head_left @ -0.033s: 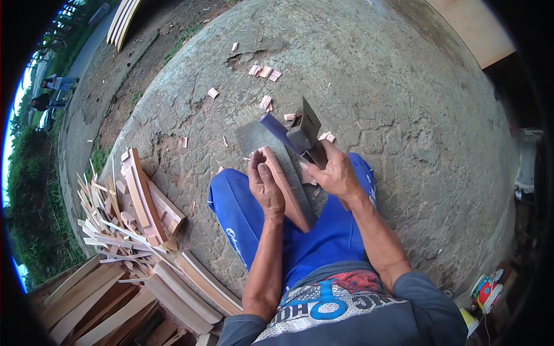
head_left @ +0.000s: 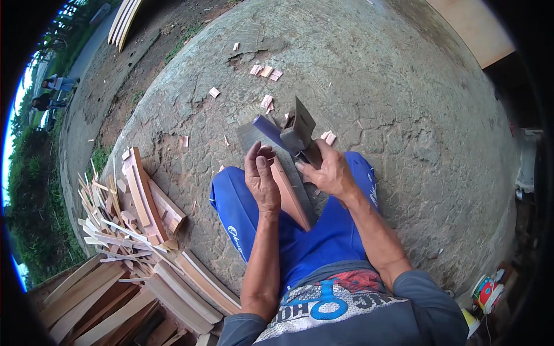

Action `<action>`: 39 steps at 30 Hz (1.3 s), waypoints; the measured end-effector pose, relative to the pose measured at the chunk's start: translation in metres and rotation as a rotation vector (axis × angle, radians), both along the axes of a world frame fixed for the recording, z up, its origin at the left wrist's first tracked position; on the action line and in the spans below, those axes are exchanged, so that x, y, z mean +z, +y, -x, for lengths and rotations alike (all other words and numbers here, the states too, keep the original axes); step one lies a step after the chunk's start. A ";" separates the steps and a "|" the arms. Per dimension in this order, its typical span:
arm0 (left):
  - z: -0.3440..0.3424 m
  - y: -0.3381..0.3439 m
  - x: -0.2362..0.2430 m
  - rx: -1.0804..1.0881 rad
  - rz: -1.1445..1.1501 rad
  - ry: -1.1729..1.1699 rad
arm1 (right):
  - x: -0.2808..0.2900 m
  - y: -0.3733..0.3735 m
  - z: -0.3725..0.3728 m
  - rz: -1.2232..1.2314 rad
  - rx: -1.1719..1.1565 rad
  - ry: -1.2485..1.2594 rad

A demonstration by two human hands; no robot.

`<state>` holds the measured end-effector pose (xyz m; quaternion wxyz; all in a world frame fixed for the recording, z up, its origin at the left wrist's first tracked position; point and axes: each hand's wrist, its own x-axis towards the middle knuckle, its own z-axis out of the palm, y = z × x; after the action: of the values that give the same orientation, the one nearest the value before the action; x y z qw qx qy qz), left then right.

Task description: The person sits on the ground and uses a chisel and mallet to carve a rectangular wooden block. They repeatedly position the chisel and strike it with the mallet to remove small wood chips, occasionally adjusting the block's orientation.

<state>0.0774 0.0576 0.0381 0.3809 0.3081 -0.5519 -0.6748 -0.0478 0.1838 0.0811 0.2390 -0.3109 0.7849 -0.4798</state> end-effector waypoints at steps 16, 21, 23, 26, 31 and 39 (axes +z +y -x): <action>0.045 -0.056 0.085 -0.560 0.115 0.031 | 0.034 0.086 -0.050 0.217 -0.022 -0.526; 0.050 -0.054 0.073 -0.553 0.257 -0.073 | 0.015 0.123 -0.061 0.191 0.025 -0.503; 0.049 -0.048 0.064 -0.461 0.358 -0.144 | 0.016 0.119 -0.063 0.236 -0.023 -0.495; 0.046 -0.047 0.058 -0.420 0.437 -0.212 | 0.011 0.115 -0.061 0.251 -0.041 -0.520; 0.044 -0.054 0.039 -0.395 0.372 -0.157 | 0.013 0.109 -0.061 0.233 0.014 -0.492; 0.042 -0.059 0.029 -0.366 0.459 -0.131 | 0.016 0.105 -0.064 0.175 0.073 -0.502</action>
<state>0.0351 -0.0019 0.0672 0.2761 0.1522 -0.7599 -0.5685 0.0166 0.2892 0.0975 0.4157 -0.2298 0.6447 -0.5990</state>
